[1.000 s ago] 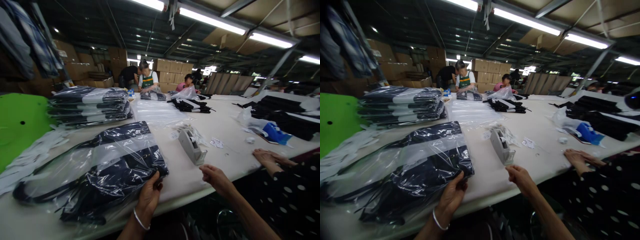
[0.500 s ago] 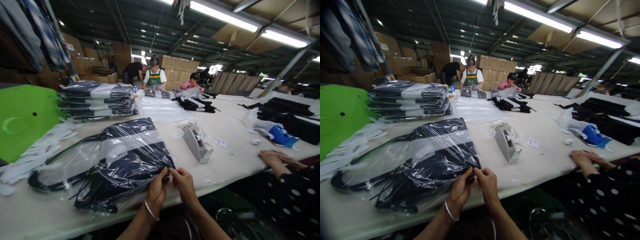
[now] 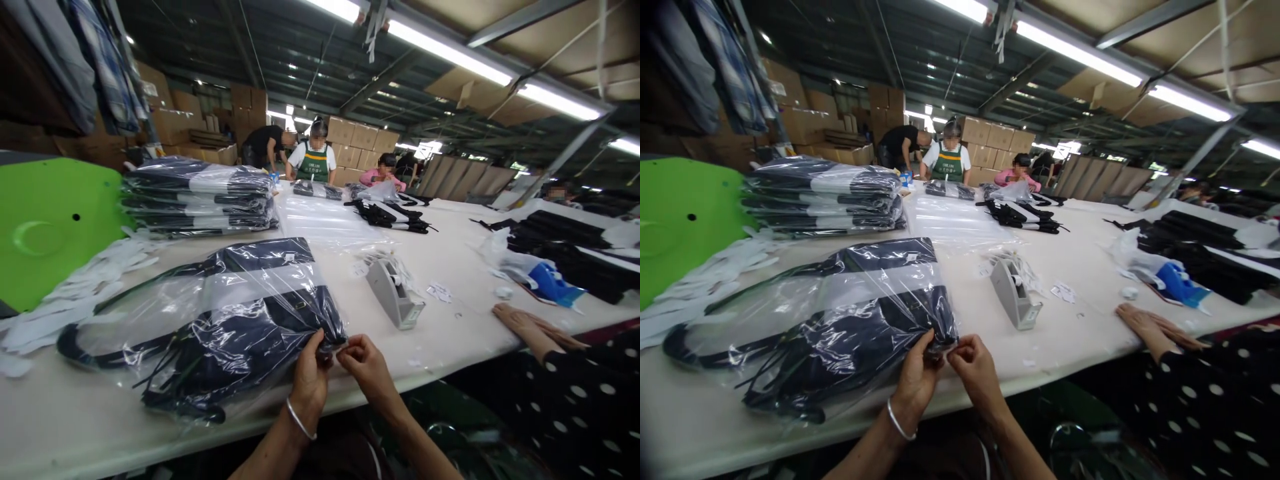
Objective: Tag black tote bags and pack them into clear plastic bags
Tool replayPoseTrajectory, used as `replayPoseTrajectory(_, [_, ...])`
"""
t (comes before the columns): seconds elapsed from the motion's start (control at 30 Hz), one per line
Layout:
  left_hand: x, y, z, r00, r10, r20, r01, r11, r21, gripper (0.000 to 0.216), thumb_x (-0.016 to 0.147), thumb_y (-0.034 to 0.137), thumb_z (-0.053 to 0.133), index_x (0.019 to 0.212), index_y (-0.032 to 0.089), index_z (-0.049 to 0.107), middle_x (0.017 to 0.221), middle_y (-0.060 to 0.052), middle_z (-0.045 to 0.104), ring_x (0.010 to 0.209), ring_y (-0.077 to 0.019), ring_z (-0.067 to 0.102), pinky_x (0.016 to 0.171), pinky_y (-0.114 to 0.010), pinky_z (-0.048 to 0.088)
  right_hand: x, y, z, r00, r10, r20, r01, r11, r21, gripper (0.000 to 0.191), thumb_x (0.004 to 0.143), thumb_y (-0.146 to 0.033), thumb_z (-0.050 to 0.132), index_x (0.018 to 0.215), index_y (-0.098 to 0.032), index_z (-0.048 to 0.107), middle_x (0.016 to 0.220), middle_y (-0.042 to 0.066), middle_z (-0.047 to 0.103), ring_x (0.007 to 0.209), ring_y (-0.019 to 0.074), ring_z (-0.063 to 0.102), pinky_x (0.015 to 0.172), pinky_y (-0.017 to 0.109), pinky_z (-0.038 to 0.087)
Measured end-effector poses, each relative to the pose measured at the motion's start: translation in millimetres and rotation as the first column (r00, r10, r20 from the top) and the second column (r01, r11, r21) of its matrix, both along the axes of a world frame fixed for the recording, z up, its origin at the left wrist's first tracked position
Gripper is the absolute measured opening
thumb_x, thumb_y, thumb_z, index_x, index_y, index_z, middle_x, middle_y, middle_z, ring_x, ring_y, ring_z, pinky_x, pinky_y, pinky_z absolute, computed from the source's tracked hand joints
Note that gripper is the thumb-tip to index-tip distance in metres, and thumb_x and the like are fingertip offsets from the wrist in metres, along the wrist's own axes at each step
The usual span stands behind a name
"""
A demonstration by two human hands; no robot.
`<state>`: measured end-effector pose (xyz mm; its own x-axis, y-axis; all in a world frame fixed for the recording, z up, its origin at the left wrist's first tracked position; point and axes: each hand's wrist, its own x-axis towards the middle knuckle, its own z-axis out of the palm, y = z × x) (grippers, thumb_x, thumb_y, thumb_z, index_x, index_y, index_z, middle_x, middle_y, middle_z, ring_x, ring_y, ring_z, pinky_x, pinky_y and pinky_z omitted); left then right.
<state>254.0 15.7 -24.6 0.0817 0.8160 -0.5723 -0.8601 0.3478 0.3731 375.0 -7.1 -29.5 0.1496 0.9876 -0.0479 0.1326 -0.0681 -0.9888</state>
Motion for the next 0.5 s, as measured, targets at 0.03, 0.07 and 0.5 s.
replayPoseTrajectory(0.03, [-2,-1,1.4,1.000,0.003,-0.003,-0.003,1.000,-0.012,0.005,0.083,0.016,0.068,0.081,0.013,0.065,0.067,-0.001,0.066,0.051,-0.0093,0.054,0.047,-0.022,0.041,-2,-1,-1.4,0.993,-0.021,0.112,0.013,0.997,0.074,0.029,0.077,-0.036,0.075,0.092,-0.020,0.056,0.074,0.000,0.068,0.071,0.0177,0.065,0.070,0.029,0.049])
replayPoseTrajectory(0.07, [-5,-1,2.8,1.000,0.004,-0.005,-0.005,1.000,-0.024,0.005,0.083,0.015,0.068,0.080,0.013,0.065,0.065,0.000,0.065,0.048,-0.0083,0.052,0.046,-0.021,0.040,-4,-1,-3.4,0.974,-0.057,0.221,0.020,0.986,0.167,0.026,0.081,-0.034,0.071,0.097,-0.021,0.055,0.079,0.001,0.069,0.074,0.0186,0.067,0.073,0.030,0.051])
replayPoseTrajectory(0.5, [-65,-38,-8.6,0.987,-0.080,-0.140,0.078,0.997,-0.017,0.017,0.070,0.022,0.081,0.078,0.014,0.069,0.065,0.000,0.066,0.049,-0.0103,0.052,0.044,-0.022,0.041,-11,45,50.8,0.350,-0.276,0.895,-0.874,0.247,0.418,0.021,0.094,-0.015,0.055,0.112,-0.023,0.060,0.081,0.000,0.069,0.076,0.0165,0.057,0.078,0.035,0.040])
